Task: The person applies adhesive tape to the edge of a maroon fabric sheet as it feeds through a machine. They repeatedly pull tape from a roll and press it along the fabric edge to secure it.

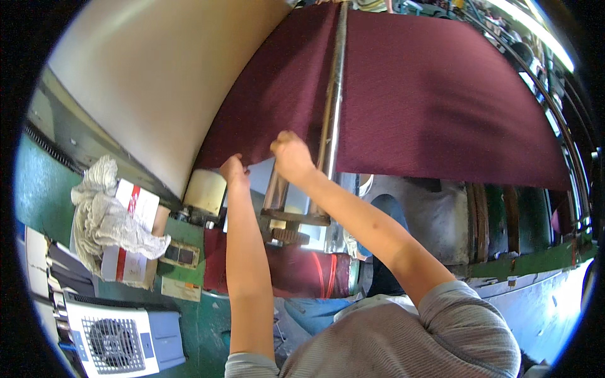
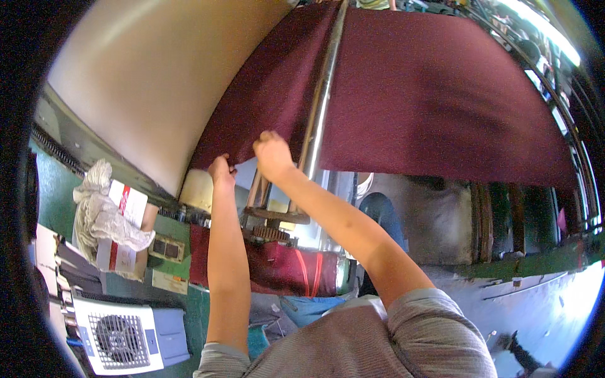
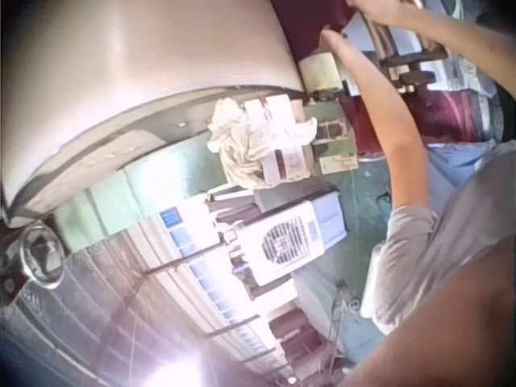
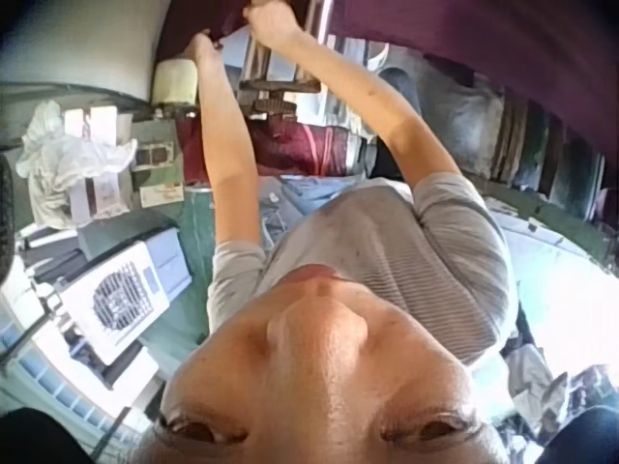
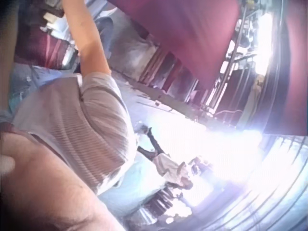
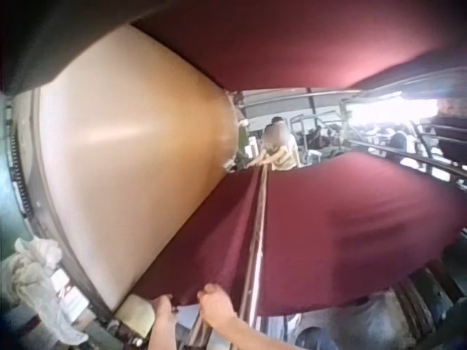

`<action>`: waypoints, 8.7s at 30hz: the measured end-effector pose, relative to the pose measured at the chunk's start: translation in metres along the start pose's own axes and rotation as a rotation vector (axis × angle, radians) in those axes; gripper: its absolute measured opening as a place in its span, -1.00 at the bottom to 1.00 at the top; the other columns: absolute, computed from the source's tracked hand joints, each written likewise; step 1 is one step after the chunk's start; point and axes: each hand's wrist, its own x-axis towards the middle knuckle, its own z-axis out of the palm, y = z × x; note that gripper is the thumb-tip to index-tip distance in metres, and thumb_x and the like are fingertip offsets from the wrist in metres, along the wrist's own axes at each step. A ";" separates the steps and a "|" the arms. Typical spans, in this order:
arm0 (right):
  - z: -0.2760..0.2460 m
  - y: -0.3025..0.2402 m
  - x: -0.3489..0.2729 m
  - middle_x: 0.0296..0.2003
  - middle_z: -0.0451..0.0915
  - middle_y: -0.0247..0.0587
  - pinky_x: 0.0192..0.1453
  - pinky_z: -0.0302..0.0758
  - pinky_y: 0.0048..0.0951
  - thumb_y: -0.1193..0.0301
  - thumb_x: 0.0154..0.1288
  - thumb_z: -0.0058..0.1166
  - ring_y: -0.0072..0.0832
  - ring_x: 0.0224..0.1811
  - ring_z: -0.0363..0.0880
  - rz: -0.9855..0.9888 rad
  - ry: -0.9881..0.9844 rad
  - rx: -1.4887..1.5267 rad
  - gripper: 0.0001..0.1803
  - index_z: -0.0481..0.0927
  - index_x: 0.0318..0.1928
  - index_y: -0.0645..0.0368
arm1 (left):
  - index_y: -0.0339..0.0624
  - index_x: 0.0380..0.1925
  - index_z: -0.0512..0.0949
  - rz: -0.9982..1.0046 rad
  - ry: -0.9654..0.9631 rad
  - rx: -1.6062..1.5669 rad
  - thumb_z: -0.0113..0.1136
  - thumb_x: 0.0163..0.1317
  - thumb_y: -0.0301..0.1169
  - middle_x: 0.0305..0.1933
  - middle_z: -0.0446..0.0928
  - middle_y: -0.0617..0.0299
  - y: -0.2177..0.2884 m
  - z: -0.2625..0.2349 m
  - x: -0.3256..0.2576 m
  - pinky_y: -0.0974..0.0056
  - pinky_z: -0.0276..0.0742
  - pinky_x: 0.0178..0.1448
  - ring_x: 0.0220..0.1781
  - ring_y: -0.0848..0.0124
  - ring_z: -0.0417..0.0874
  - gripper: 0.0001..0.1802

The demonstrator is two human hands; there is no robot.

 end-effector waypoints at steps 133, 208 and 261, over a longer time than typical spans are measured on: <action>0.011 -0.001 -0.001 -0.37 0.50 -0.11 -0.06 0.46 -0.34 0.52 -0.14 0.06 -0.22 -0.22 0.49 -0.132 -0.089 -0.010 -0.90 0.55 -0.49 0.22 | -0.11 -0.34 0.56 0.061 -0.156 0.045 0.10 0.01 -0.35 -0.41 0.52 0.28 -0.008 0.002 0.005 0.27 0.33 -0.38 -0.46 0.45 0.45 -0.81; 0.016 -0.006 -0.001 -0.32 0.53 -0.10 0.03 0.38 -0.33 0.51 -0.10 0.03 -0.25 -0.14 0.47 -0.019 -0.088 0.031 -0.83 0.52 -0.39 0.22 | -0.18 -0.35 0.56 0.077 -0.493 -0.002 -0.01 -0.02 -0.50 -0.50 0.49 0.28 -0.017 0.003 0.015 0.33 0.42 -0.49 -0.49 0.41 0.51 -0.78; 0.018 -0.001 0.003 -0.37 0.52 -0.15 0.04 0.37 -0.30 0.49 -0.16 0.10 -0.24 -0.16 0.47 0.047 -0.050 0.138 -0.87 0.53 -0.47 0.19 | -0.15 -0.50 0.50 0.033 -0.525 0.033 -0.02 0.11 -0.48 -0.60 0.38 0.33 -0.020 0.003 0.029 0.36 0.32 -0.58 -0.62 0.48 0.35 -0.90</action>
